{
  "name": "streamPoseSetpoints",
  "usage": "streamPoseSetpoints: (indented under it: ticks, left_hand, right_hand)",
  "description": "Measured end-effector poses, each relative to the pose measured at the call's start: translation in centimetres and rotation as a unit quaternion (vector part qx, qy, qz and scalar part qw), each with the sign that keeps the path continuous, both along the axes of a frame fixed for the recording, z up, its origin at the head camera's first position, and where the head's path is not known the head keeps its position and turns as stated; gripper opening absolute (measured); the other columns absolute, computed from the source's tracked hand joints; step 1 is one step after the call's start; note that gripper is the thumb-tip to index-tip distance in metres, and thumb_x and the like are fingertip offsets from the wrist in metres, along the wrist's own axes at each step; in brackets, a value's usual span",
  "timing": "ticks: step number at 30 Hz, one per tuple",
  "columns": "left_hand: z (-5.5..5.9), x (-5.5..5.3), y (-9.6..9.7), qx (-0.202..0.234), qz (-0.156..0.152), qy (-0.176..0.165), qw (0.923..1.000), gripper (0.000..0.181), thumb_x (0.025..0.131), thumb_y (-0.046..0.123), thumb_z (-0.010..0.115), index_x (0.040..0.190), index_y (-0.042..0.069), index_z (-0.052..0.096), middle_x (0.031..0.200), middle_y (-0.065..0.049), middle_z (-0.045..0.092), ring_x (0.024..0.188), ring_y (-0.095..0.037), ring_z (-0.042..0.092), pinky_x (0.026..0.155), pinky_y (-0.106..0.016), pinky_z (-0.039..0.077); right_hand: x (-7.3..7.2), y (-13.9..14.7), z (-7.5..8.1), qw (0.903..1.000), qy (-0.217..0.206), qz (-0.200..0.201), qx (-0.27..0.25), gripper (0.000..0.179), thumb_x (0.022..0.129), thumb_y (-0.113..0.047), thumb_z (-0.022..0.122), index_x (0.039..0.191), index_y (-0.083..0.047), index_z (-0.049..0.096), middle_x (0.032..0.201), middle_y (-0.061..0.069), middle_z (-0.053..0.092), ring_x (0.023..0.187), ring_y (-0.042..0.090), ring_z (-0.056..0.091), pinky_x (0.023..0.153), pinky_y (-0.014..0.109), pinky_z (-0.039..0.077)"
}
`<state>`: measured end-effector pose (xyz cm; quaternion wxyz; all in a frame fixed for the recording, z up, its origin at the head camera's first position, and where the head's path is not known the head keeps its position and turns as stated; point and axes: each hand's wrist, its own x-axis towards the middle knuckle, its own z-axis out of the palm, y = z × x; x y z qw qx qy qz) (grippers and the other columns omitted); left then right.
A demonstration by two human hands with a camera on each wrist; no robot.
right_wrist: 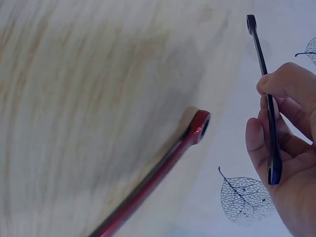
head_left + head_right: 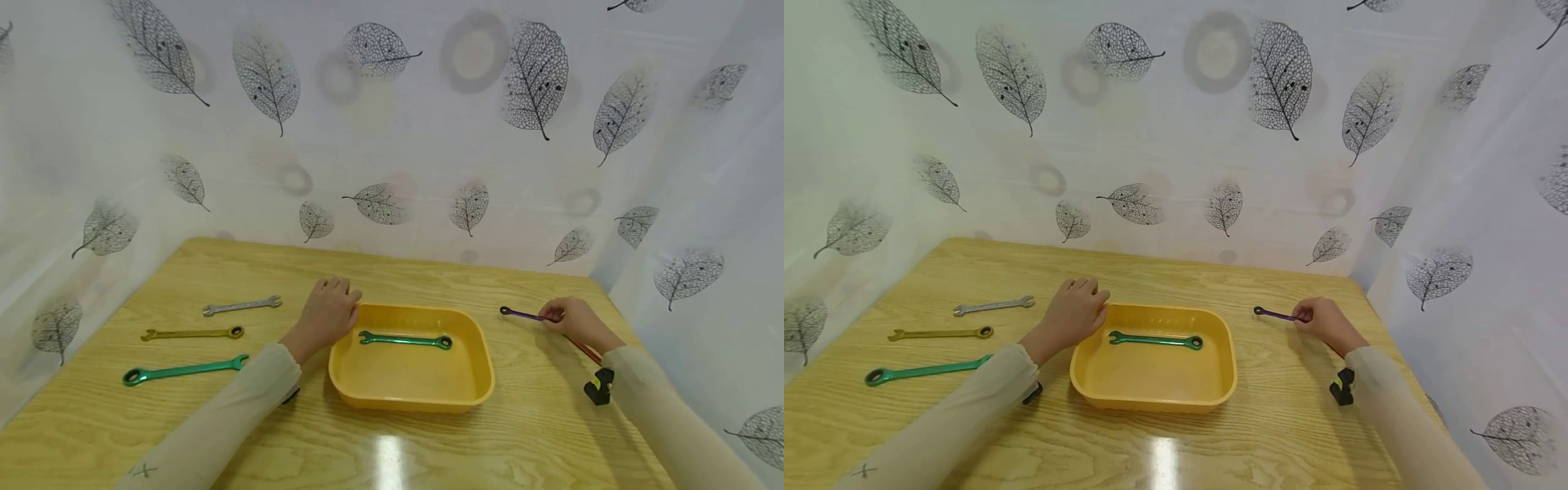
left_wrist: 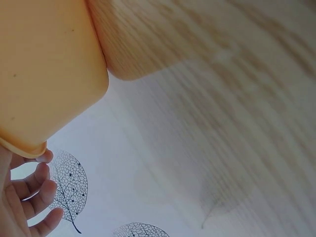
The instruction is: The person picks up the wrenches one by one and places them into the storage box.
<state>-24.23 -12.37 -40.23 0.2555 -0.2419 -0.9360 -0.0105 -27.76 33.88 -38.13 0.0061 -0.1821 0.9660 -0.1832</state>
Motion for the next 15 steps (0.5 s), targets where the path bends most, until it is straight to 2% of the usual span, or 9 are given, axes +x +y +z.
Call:
streamPoseSetpoints:
  ticks: [8,15]
  left_hand:
    - [0.1,0.1,0.0,0.006,-0.005,0.002,1.0,0.007,0.084,0.019,0.062,0.085,0.012,0.063,0.082,-0.007,0.056,0.082,-0.024,0.054,0.08,-0.042,0.045]
    - [0.1,0.1,0.1,0.001,0.0,0.003,1.0,0.007,0.084,0.019,0.061,0.085,0.012,0.063,0.082,-0.006,0.056,0.082,-0.024,0.054,0.079,-0.042,0.045]
  right_hand:
    - [0.2,-0.5,1.8,0.9997,0.025,0.004,0.0,0.008,0.082,-0.003,0.064,0.088,0.0,0.068,0.076,0.004,0.062,0.066,0.007,0.051,0.061,0.027,0.047]
    - [0.5,-2.1,3.6,0.999,0.042,0.014,-0.007,0.006,0.082,-0.003,0.064,0.087,-0.002,0.067,0.074,0.003,0.06,0.064,0.005,0.049,0.061,0.027,0.047]
